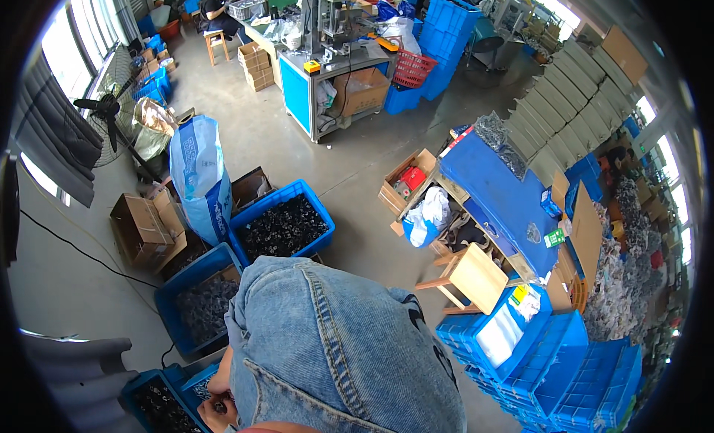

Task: Sort various small hardware components like nuts and bolts into different compartments within storage bins.

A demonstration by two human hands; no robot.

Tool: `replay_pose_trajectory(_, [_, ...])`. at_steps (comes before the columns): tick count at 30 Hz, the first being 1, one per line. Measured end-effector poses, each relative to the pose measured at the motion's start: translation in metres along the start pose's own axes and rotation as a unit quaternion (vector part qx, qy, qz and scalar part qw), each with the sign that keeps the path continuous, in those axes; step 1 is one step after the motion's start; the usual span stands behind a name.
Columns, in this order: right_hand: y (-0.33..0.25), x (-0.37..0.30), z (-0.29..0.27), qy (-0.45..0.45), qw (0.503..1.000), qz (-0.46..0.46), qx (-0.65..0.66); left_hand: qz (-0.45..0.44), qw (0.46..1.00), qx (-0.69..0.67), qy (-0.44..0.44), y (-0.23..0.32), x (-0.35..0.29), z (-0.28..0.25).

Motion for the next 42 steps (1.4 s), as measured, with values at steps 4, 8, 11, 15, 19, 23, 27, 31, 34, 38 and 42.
replay_pose_trajectory(4, [0.002,0.0,0.002,-0.005,1.0,-0.003,-0.006,-0.023,1.0,-0.018,-0.012,-0.004,-0.003,0.002])
replay_pose_trajectory(8, [0.001,-0.002,0.002,-0.007,1.0,-0.01,-0.013,-0.065,0.997,-0.011,-0.044,-0.01,-0.004,0.009])
replay_pose_trajectory(11, [0.0,-0.006,0.003,-0.008,1.0,-0.011,-0.018,-0.079,0.996,-0.01,-0.05,-0.011,-0.005,0.011])
replay_pose_trajectory(15, [0.001,-0.008,0.009,-0.021,0.999,-0.003,-0.037,-0.083,0.996,0.018,-0.036,-0.007,-0.007,0.002])
replay_pose_trajectory(19, [0.019,-0.008,0.03,-0.057,0.996,0.026,-0.059,-0.119,0.986,0.1,-0.062,-0.062,-0.041,0.024])
replay_pose_trajectory(23, [0.056,0.004,0.004,-0.023,0.993,0.115,-0.021,-0.194,0.979,0.046,-0.05,-0.044,-0.059,0.012])
replay_pose_trajectory(27, [0.037,-0.024,0.001,-0.001,0.987,0.15,-0.057,-0.193,0.977,0.0,0.087,-0.03,-0.076,-0.018])
replay_pose_trajectory(31, [0.039,-0.037,0.051,-0.075,0.975,0.201,-0.064,-0.3,0.941,0.028,0.154,-0.03,-0.119,-0.042])
replay_pose_trajectory(34, [0.054,-0.037,0.067,-0.097,0.958,0.25,-0.104,-0.329,0.924,0.053,0.188,-0.028,-0.135,-0.048])
replay_pose_trajectory(38, [0.084,-0.03,0.073,-0.112,0.944,0.29,-0.11,-0.365,0.903,0.077,0.214,-0.032,-0.151,-0.053])
replay_pose_trajectory(42, [0.097,-0.036,0.078,-0.114,0.931,0.328,-0.114,-0.355,0.91,0.108,0.184,-0.032,-0.154,-0.046])
Point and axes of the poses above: each hand's wrist, its own x-axis towards the middle knuckle, its own z-axis out of the palm, y = z × x, the point moved 8 cm from there along x, towards the middle knuckle, and after that the axes turned 1 degree about x, right-handed, at the moved point
